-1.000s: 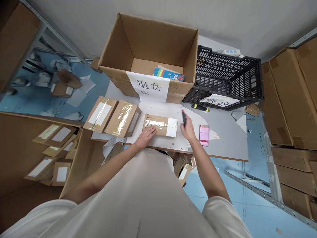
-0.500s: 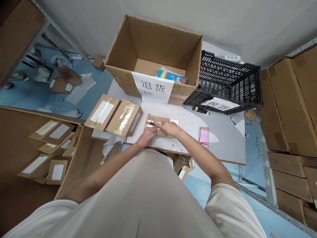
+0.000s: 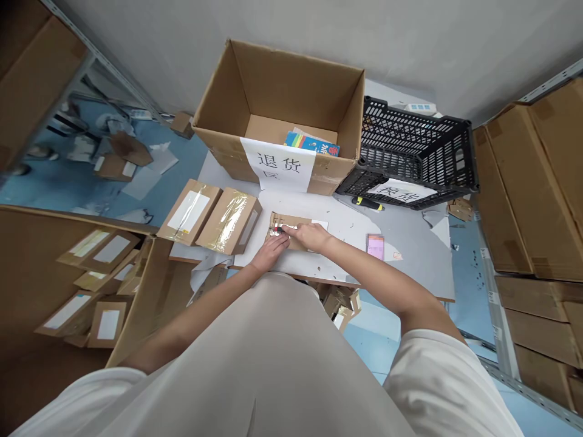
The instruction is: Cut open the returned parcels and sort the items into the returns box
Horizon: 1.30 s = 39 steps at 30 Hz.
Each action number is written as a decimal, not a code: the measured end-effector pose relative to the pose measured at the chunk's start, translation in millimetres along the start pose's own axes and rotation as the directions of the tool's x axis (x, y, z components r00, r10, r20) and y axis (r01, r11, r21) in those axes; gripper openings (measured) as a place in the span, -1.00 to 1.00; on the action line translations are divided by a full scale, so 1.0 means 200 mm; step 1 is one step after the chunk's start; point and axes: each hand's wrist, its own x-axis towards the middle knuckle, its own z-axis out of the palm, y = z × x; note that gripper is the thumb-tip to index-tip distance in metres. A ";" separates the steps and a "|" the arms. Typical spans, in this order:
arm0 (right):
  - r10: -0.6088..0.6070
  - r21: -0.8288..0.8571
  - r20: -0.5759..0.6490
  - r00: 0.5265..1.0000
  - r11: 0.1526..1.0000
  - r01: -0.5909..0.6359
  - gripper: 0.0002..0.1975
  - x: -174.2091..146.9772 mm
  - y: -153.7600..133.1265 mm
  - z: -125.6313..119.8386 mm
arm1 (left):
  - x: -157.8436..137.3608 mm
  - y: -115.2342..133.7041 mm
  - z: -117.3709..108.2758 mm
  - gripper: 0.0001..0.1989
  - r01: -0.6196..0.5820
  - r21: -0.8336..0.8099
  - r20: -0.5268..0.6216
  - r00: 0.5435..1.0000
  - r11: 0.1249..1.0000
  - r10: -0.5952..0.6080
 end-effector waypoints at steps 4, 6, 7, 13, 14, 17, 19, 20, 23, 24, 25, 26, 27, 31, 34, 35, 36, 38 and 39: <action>0.012 0.022 0.012 1.000 1.000 -0.012 -0.33 -0.02 0.03 0.04 | 0.00 0.00 -0.01 -0.62 -0.018 0.020 0.022 1.000 1.000 0.017; 0.017 0.024 0.023 1.000 1.000 -0.017 -0.31 -0.04 0.05 0.06 | 0.00 0.01 -0.02 -0.61 -0.023 0.051 0.024 0.999 0.998 0.022; 0.018 0.022 0.028 0.999 1.000 -0.018 -0.30 -0.06 0.05 0.06 | 0.00 0.01 -0.02 -0.61 -0.027 0.064 0.022 0.999 0.998 0.025; 0.120 -0.030 0.070 0.990 0.993 -0.118 -0.32 -0.21 0.13 0.06 | 0.01 0.01 -0.01 -0.62 -0.021 0.050 0.016 1.000 0.999 0.020; 0.146 -0.037 0.076 0.986 0.989 -0.143 -0.34 -0.25 0.16 0.07 | 0.01 0.00 -0.01 -0.61 -0.018 0.042 0.016 1.000 0.999 0.017; 0.201 -0.025 0.082 0.976 0.980 -0.199 -0.32 -0.37 0.24 0.12 | 0.01 0.00 -0.01 -0.60 -0.021 0.027 0.008 1.000 0.999 0.020; 0.229 -0.014 0.082 0.970 0.973 -0.229 -0.27 -0.45 0.29 0.16 | 0.01 0.00 -0.01 -0.59 -0.016 0.023 0.011 1.000 1.000 0.016; 0.244 -0.011 0.079 0.967 0.970 -0.244 -0.25 -0.48 0.31 0.19 | 0.01 0.00 -0.01 -0.59 -0.009 0.019 0.017 1.000 1.000 0.008; 0.276 -0.008 0.073 0.958 0.961 -0.276 -0.21 -0.57 0.38 0.25 | 0.02 0.00 -0.01 -0.57 0.012 0.008 0.040 0.999 1.000 -0.013; 0.293 -0.005 0.076 0.953 0.956 -0.293 -0.21 -0.60 0.39 0.28 | 0.03 -0.01 -0.02 -0.57 0.014 0.007 0.046 0.999 1.000 -0.014; 0.313 0.002 0.085 0.946 0.949 -0.315 -0.22 -0.63 0.41 0.30 | 0.03 0.00 -0.02 -0.57 0.012 0.007 0.045 0.999 1.000 -0.012; 0.335 0.019 0.097 0.937 0.941 -0.338 -0.24 -0.67 0.42 0.33 | 0.03 0.00 -0.03 -0.58 0.007 0.009 0.044 0.999 1.000 -0.007; 0.358 0.055 0.094 0.929 0.930 -0.364 -0.28 -0.71 0.43 0.36 | 0.04 0.01 -0.04 -0.58 0.002 0.015 0.041 0.999 1.000 -0.003; 0.467 0.468 -0.112 0.877 0.803 -0.368 -0.44 -0.79 0.41 0.51 | 0.07 0.07 -0.09 -0.67 0.024 0.075 0.050 0.998 0.997 -0.028; 0.596 0.840 -0.131 0.792 0.491 -0.231 -0.40 -0.73 0.34 0.65 | 0.13 0.11 -0.13 -0.66 0.059 0.131 0.089 0.993 0.990 -0.071; 0.620 0.913 -0.097 0.779 0.366 -0.178 -0.37 -0.69 0.31 0.69 | 0.16 0.12 -0.14 -0.59 0.065 0.146 0.101 0.992 0.987 -0.080; 0.634 0.959 -0.066 0.770 0.253 -0.125 -0.34 -0.64 0.28 0.73 | 0.19 0.12 -0.15 -0.51 0.068 0.161 0.111 0.990 0.985 -0.086; 0.632 0.996 -0.037 0.774 0.088 -0.024 -0.29 -0.57 0.23 0.80 | 0.25 0.11 -0.17 -0.31 0.074 0.196 0.121 0.988 0.978 -0.099; 0.625 0.999 -0.032 0.780 0.031 0.016 -0.27 -0.54 0.21 0.82 | 0.28 0.10 -0.18 -0.21 0.083 0.218 0.122 0.986 0.972 -0.112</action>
